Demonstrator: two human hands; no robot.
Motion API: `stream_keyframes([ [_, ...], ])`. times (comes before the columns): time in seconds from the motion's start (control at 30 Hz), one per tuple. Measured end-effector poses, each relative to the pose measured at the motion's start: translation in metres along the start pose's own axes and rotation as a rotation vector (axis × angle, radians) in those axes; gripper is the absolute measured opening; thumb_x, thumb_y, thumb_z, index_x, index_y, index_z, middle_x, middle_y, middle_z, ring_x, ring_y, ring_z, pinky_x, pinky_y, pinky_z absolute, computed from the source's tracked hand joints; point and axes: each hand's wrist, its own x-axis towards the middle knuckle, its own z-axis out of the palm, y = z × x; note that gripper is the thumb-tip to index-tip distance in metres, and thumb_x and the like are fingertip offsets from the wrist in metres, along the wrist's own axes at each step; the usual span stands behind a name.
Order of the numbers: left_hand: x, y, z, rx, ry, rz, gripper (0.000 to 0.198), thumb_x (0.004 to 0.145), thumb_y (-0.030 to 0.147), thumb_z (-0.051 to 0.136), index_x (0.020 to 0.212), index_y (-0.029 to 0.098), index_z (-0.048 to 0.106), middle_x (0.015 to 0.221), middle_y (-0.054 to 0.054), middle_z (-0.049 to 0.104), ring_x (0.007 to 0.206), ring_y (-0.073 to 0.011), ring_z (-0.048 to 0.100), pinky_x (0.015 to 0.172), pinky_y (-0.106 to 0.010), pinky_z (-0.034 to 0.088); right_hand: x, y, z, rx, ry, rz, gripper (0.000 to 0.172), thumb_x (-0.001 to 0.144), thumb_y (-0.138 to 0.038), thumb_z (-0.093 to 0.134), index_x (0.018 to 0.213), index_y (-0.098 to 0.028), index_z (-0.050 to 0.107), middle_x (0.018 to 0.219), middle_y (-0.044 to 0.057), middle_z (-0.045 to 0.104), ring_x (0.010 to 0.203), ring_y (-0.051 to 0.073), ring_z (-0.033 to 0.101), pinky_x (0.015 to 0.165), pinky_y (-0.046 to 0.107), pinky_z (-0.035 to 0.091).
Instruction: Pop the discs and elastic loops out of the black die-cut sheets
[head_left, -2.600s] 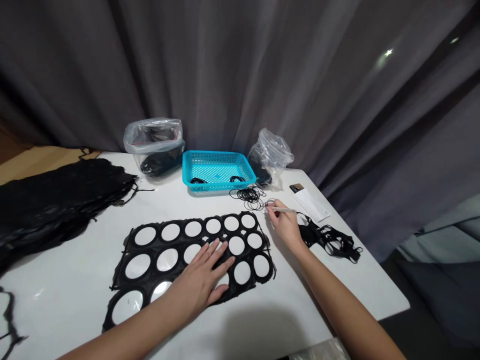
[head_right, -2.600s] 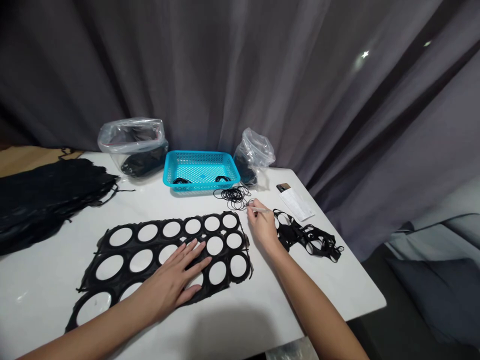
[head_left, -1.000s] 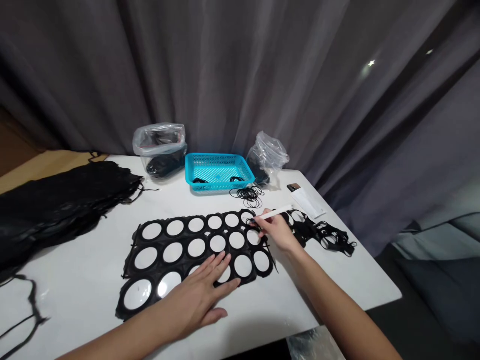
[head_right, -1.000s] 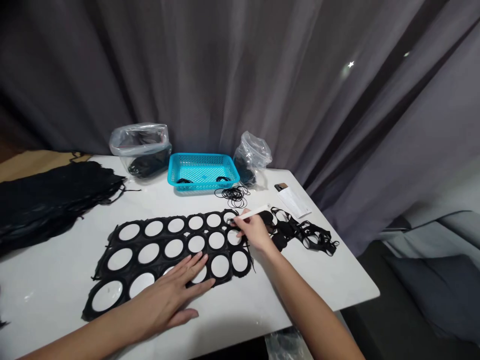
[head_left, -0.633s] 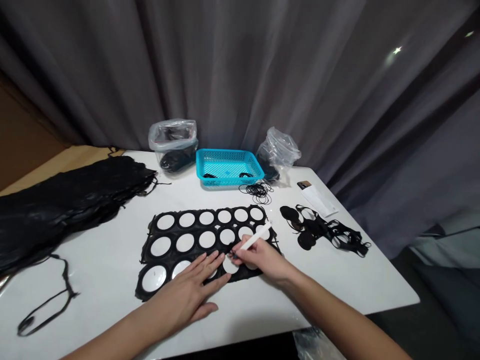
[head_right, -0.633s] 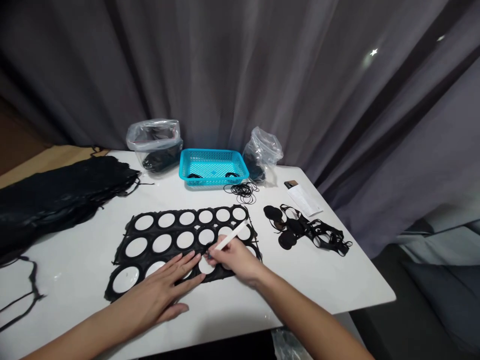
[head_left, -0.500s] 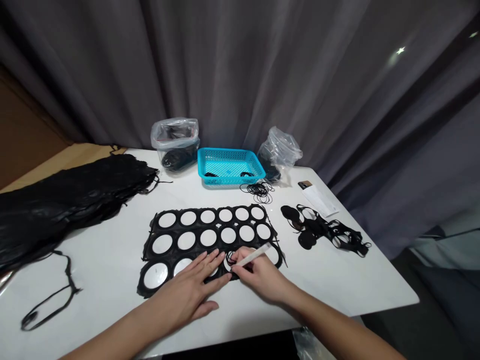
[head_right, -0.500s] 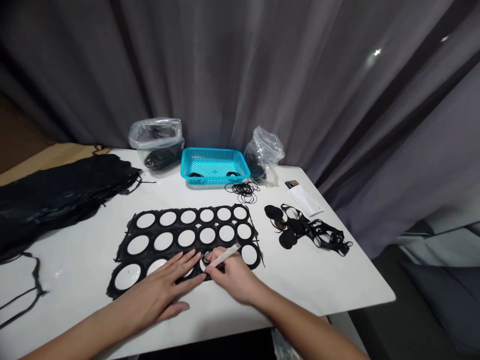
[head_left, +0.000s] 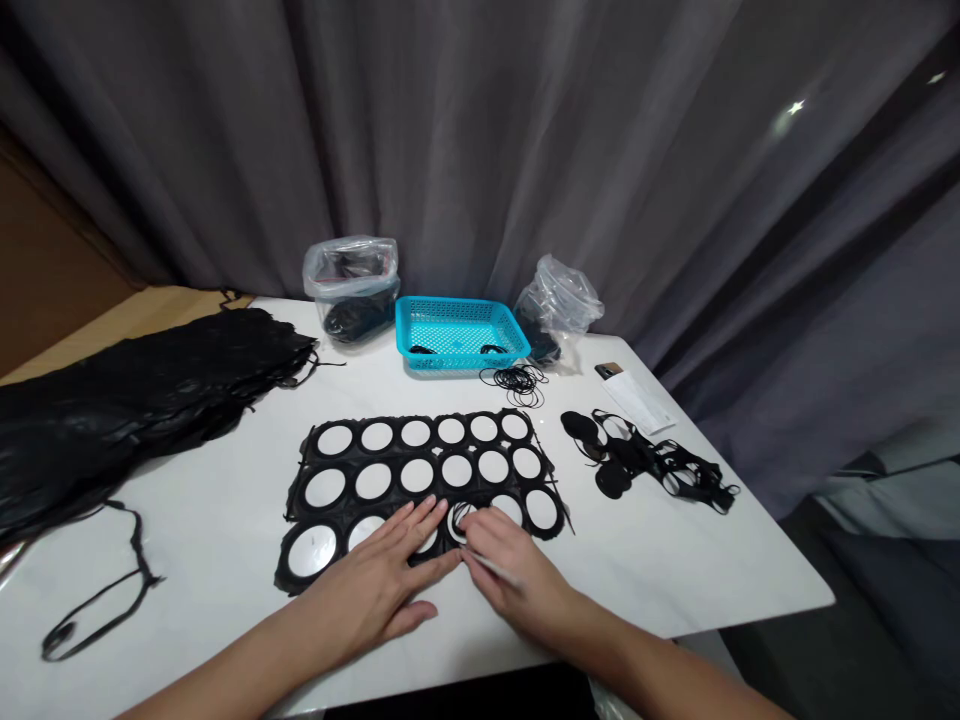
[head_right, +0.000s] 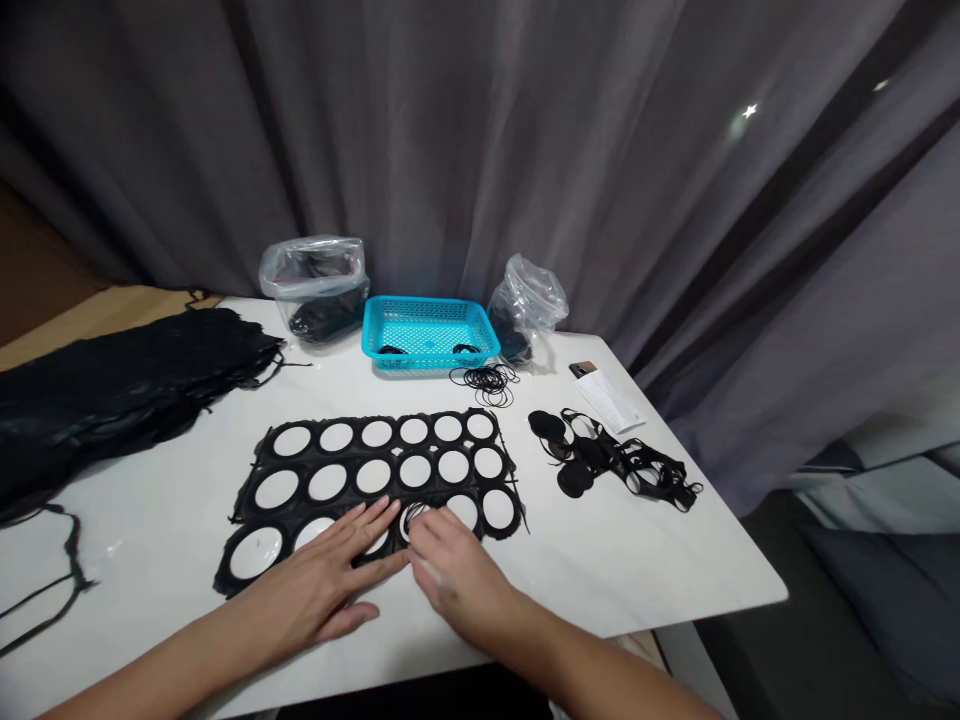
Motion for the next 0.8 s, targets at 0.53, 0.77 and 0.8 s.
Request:
stream_keyframes([
  [0.53, 0.003, 0.001, -0.02, -0.15, -0.056, -0.089, 0.064, 0.094, 0.04, 0.064, 0.152, 0.04, 0.038, 0.165, -0.007, 0.014, 0.148, -0.0385, 0.021, 0.112, -0.06, 0.034, 0.069, 0.069, -0.08, 0.366, 0.271, 0.482, 0.021, 0.09, -0.037, 0.057, 0.081, -0.019, 0.053, 0.086, 0.004, 0.065, 0.068, 0.016, 0.058, 0.065, 0.029, 0.045],
  [0.77, 0.065, -0.017, -0.057, -0.775, 0.152, -0.411, 0.073, 0.094, 0.032, 0.063, 0.156, 0.032, 0.024, 0.158, -0.01, 0.035, 0.145, -0.0257, 0.034, 0.118, -0.049, 0.028, 0.08, 0.026, -0.067, 1.045, 0.055, 0.54, 0.04, 0.073, -0.044, 0.081, 0.075, -0.019, 0.049, 0.081, 0.001, 0.056, 0.068, 0.013, 0.056, 0.041, 0.019, 0.045],
  [0.8, 0.073, -0.021, -0.058, -0.911, 0.163, -0.388, 0.071, 0.094, 0.031, 0.063, 0.155, 0.03, 0.026, 0.15, -0.01, 0.045, 0.14, -0.0246, 0.042, 0.116, -0.047, 0.033, 0.081, 0.023, -0.067, 1.102, 0.037, 0.539, 0.04, 0.072, -0.043, 0.082, 0.075, -0.019, 0.05, 0.079, 0.001, 0.054, 0.069, 0.013, 0.057, 0.039, 0.018, 0.045],
])
